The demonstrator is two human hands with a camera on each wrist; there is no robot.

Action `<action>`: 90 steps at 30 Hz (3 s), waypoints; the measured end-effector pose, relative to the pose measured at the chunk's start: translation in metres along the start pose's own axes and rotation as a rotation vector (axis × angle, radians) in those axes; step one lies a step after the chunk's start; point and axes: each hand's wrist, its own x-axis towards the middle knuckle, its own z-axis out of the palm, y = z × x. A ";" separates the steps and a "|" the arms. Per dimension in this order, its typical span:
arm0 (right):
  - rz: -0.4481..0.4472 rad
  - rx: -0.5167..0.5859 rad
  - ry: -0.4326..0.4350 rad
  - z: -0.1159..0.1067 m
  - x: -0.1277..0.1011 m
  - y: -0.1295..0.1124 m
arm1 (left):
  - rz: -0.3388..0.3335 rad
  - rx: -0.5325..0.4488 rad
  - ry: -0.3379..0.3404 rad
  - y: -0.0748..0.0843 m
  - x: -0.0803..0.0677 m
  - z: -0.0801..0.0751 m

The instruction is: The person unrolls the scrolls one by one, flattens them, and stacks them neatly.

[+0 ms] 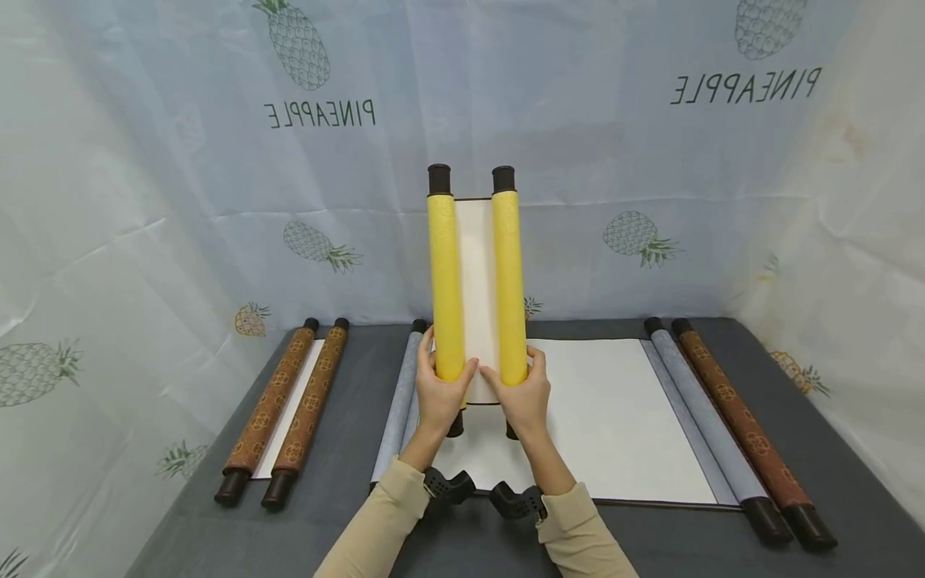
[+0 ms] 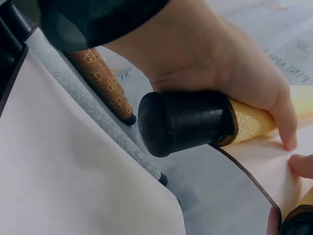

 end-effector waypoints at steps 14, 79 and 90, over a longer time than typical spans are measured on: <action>0.033 -0.011 -0.027 -0.012 0.007 0.001 | -0.035 -0.001 -0.041 0.000 0.005 -0.008; -0.057 -0.073 -0.037 -0.038 0.024 0.004 | 0.085 0.124 0.003 -0.011 0.024 -0.028; -0.067 -0.106 -0.080 -0.033 0.023 0.010 | -0.070 0.112 0.004 -0.004 0.025 -0.033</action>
